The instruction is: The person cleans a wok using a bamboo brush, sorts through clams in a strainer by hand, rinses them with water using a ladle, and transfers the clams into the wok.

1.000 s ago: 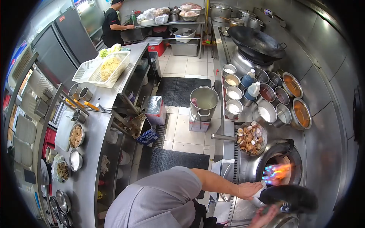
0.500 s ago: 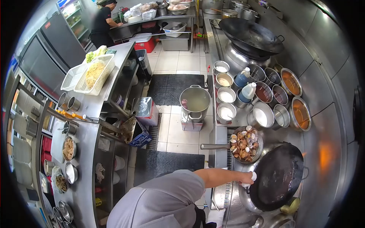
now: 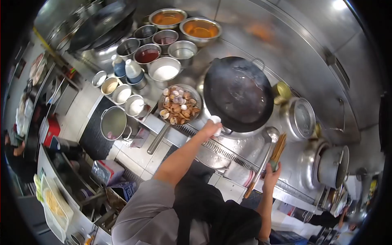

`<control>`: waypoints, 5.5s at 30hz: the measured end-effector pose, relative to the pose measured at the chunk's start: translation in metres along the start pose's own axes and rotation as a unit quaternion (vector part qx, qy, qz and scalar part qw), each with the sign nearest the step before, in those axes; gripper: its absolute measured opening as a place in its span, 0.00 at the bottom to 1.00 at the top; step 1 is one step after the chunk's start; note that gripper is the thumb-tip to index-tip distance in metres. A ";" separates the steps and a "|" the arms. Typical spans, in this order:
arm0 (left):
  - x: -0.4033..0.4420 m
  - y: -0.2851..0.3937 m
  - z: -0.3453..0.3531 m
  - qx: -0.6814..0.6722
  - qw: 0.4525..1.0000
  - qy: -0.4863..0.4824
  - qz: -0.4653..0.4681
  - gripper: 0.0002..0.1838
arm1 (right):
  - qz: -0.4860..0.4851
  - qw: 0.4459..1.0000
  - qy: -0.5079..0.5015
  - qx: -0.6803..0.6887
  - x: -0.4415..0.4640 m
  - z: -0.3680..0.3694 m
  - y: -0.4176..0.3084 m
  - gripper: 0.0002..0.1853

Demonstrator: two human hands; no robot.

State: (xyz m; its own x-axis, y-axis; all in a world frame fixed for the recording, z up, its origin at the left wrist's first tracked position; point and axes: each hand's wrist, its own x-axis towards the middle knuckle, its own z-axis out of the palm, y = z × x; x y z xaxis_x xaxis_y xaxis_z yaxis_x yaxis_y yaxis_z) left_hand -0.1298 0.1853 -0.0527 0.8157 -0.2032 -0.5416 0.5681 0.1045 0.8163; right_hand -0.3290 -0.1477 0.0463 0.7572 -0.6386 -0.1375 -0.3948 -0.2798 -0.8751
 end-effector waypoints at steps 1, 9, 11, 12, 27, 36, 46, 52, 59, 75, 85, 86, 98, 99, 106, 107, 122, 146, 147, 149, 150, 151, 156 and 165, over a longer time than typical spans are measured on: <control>0.003 0.006 -0.002 -0.002 0.997 -0.044 -0.061 0.16 | 0.011 0.999 0.001 0.040 -0.017 -0.004 -0.051 0.42; -0.011 0.017 -0.002 -0.049 0.988 -0.103 -0.102 0.13 | -0.161 0.970 0.065 -0.168 -0.079 0.031 0.046 0.42; -0.016 0.021 -0.003 -0.042 0.987 -0.103 -0.112 0.15 | -0.113 0.966 -0.022 -0.233 -0.082 0.034 0.122 0.42; -0.019 0.024 -0.005 -0.037 0.987 -0.101 -0.117 0.17 | -0.121 0.966 -0.030 -0.226 -0.073 0.037 0.151 0.42; -0.095 -0.065 -0.132 0.361 0.919 0.092 0.132 0.39 | -0.110 0.947 -0.198 -0.226 -0.008 0.061 0.110 0.40; -0.077 -0.109 -0.141 0.334 0.883 0.250 0.216 0.37 | -0.263 0.835 -0.279 -0.395 0.054 0.033 0.031 0.29; -0.149 -0.101 -0.094 0.339 0.829 0.406 0.180 0.40 | -0.346 0.805 -0.479 -0.052 -0.050 0.152 -0.098 0.30; -0.204 -0.137 -0.058 0.225 0.869 0.293 0.329 0.33 | 0.043 0.662 -0.713 0.227 -0.146 0.179 -0.131 0.24; -0.207 -0.179 -0.041 0.320 0.834 0.213 0.395 0.22 | 0.092 0.559 -0.803 0.186 -0.208 0.192 -0.145 0.18; -0.301 -0.168 -0.204 -0.040 0.878 0.442 0.180 0.22 | 0.365 0.693 -0.622 -0.003 -0.051 0.191 0.060 0.12; -0.290 -0.105 -0.247 -0.166 0.920 0.301 0.189 0.25 | 0.142 0.523 -0.837 0.074 -0.274 0.300 -0.222 0.31; -0.293 -0.097 -0.248 -0.160 0.923 0.298 0.183 0.25 | 0.111 0.500 -0.857 0.062 -0.282 0.308 -0.235 0.33; -0.232 -0.142 -0.269 -0.078 0.895 0.426 0.110 0.19 | 0.097 0.661 -0.742 -0.054 -0.214 0.322 -0.143 0.19; -0.234 -0.137 -0.271 -0.069 0.896 0.426 0.105 0.19 | 0.110 0.676 -0.726 -0.066 -0.205 0.318 -0.129 0.18; -0.232 -0.123 -0.278 0.012 0.892 0.447 0.075 0.24 | 0.096 0.708 -0.685 -0.142 -0.200 0.294 -0.111 0.18; -0.228 -0.127 -0.282 -0.039 0.905 0.416 0.078 0.24 | 0.078 0.707 -0.685 -0.154 -0.206 0.296 -0.114 0.18; -0.256 -0.173 -0.291 -0.233 0.915 0.325 0.056 0.23 | -0.269 0.605 -0.686 -0.301 -0.236 0.269 -0.112 0.23; -0.144 0.007 -0.091 0.063 0.961 0.055 0.263 0.13 | -0.076 0.949 0.010 -0.306 0.007 0.027 0.067 0.26; -0.135 0.006 -0.071 0.006 0.981 0.030 0.194 0.13 | 0.003 0.944 0.009 -0.330 0.015 0.020 0.073 0.27; -0.107 -0.009 -0.048 -0.063 0.992 -0.034 0.104 0.16 | 0.032 0.928 0.030 -0.370 0.021 0.006 0.090 0.25; -0.105 -0.005 -0.026 -0.087 0.990 -0.063 0.094 0.16 | 0.047 0.931 0.040 -0.360 0.029 0.002 0.096 0.25; -0.082 -0.016 -0.028 -0.097 0.991 -0.076 0.056 0.17 | 0.053 0.931 0.033 -0.360 0.037 0.001 0.102 0.24; -0.061 0.010 0.037 -0.156 0.982 -0.023 -0.099 0.18 | 0.077 0.943 -0.032 -0.322 0.058 -0.006 0.120 0.25; -0.053 0.011 0.061 -0.100 0.990 0.023 -0.094 0.15 | 0.096 0.973 -0.081 -0.191 0.082 -0.015 0.128 0.24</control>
State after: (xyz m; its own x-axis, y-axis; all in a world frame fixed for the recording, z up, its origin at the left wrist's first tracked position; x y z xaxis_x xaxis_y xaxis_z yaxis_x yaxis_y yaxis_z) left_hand -0.1733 0.1379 -0.0028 0.6950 -0.1925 -0.6928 0.7168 0.2608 0.6466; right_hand -0.3251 -0.2463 -0.0698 0.7109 -0.5922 -0.3794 -0.6780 -0.4336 -0.5935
